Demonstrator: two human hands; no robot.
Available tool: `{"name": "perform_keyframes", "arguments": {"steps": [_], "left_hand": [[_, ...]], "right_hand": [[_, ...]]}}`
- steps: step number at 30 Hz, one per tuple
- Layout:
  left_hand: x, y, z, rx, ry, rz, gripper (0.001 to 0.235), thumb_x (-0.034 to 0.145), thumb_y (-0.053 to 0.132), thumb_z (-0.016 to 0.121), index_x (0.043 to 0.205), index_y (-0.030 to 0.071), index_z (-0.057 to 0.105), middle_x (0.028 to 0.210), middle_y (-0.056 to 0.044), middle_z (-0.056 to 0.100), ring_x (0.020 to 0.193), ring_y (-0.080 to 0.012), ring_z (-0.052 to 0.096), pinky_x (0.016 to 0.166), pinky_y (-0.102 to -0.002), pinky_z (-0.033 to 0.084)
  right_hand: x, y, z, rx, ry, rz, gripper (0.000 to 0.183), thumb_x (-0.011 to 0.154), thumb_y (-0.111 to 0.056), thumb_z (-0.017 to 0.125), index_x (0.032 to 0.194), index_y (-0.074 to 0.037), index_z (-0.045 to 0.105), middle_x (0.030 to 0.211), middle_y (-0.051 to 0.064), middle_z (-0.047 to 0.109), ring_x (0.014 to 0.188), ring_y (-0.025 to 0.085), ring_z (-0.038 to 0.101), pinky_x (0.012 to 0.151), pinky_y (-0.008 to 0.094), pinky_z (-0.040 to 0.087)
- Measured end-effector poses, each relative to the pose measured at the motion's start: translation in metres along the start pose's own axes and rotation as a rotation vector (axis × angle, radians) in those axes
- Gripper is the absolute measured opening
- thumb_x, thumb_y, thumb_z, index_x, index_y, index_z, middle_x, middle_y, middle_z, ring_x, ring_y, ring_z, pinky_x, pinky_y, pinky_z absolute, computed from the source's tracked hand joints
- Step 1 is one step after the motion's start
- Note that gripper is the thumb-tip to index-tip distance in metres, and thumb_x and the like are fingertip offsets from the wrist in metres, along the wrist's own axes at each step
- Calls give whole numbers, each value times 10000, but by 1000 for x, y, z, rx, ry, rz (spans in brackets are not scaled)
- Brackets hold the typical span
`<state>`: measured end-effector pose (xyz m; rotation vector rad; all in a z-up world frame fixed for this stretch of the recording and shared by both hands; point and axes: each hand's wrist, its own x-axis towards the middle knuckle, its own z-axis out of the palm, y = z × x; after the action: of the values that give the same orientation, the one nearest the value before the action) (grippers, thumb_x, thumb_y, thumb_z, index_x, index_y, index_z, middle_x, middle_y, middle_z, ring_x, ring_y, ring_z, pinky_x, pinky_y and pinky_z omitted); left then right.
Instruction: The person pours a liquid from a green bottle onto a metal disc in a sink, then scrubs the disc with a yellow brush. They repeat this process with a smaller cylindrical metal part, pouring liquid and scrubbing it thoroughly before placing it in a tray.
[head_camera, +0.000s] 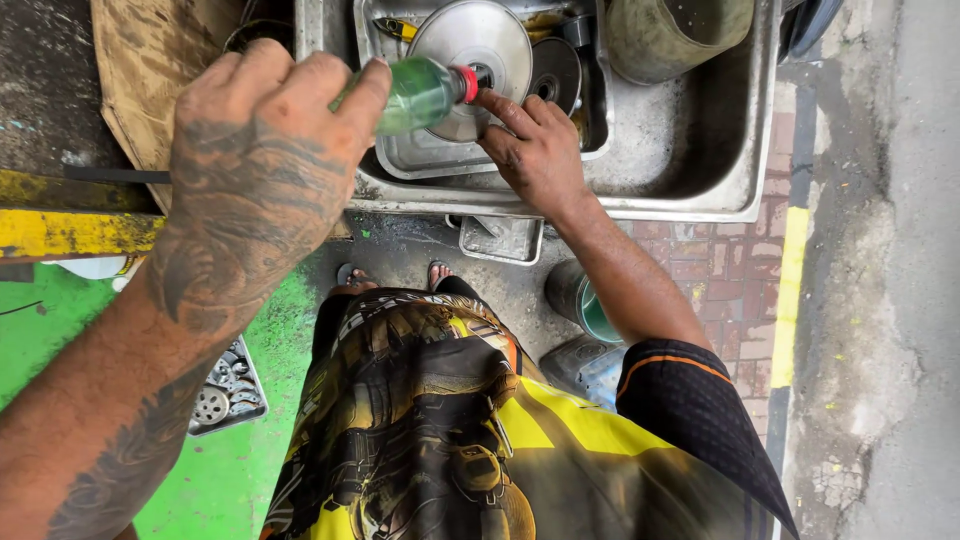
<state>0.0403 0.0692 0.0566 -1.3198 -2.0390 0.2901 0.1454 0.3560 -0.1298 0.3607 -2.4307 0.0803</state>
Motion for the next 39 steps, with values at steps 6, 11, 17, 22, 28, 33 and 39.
{"name": "perform_keyframes", "arguments": {"steps": [6,11,17,22,28,33,39], "left_hand": [[0,-1,-9,21,27,9,351,1086,410,716,1421,414,821,964,151,590,877,-130,563,752,-267,477],[-11,6,-9,19,-25,26,352,1029,366,706,1366,394,806,945,141,625,842,-136,579,713,-278,469],[-13,7,-13,48,-67,21,351,1062,425,730,1407,407,794,953,160,656,833,-101,575,715,-246,470],[-9,18,-8,6,-115,31,394,1048,441,762,1438,389,781,963,162,707,818,-86,585,679,-224,488],[4,18,-12,-26,-56,-14,331,1039,407,741,1362,379,807,954,143,674,824,-110,598,679,-263,472],[23,19,-12,40,38,-46,269,1031,401,792,1298,388,824,989,169,692,901,-121,625,719,-266,483],[29,39,6,-36,59,-77,311,957,302,756,1263,306,811,936,75,695,835,-195,634,660,-324,503]], "right_hand": [[2,5,-5,-66,2,-43,239,1122,-137,775,900,-180,694,1436,-30,737,822,217,553,676,372,470],[5,8,-9,-14,33,-19,326,1100,-109,792,834,-170,615,1427,-28,744,793,211,537,671,364,465],[5,10,-11,33,69,6,405,1054,-76,840,794,-145,538,1409,-3,762,750,230,512,658,379,459],[6,10,-16,48,65,10,423,1054,-64,837,783,-150,524,1410,-9,764,749,223,502,664,373,457],[2,12,-18,65,58,6,395,1114,-131,835,820,-135,571,1398,28,769,759,234,548,668,385,463],[-1,10,-20,8,18,-47,374,1121,-164,823,821,-181,600,1421,-39,759,781,224,557,655,375,434],[-11,11,-5,-5,-3,-64,317,1055,-213,897,835,-207,669,1366,-16,758,815,223,582,650,367,464]]}}
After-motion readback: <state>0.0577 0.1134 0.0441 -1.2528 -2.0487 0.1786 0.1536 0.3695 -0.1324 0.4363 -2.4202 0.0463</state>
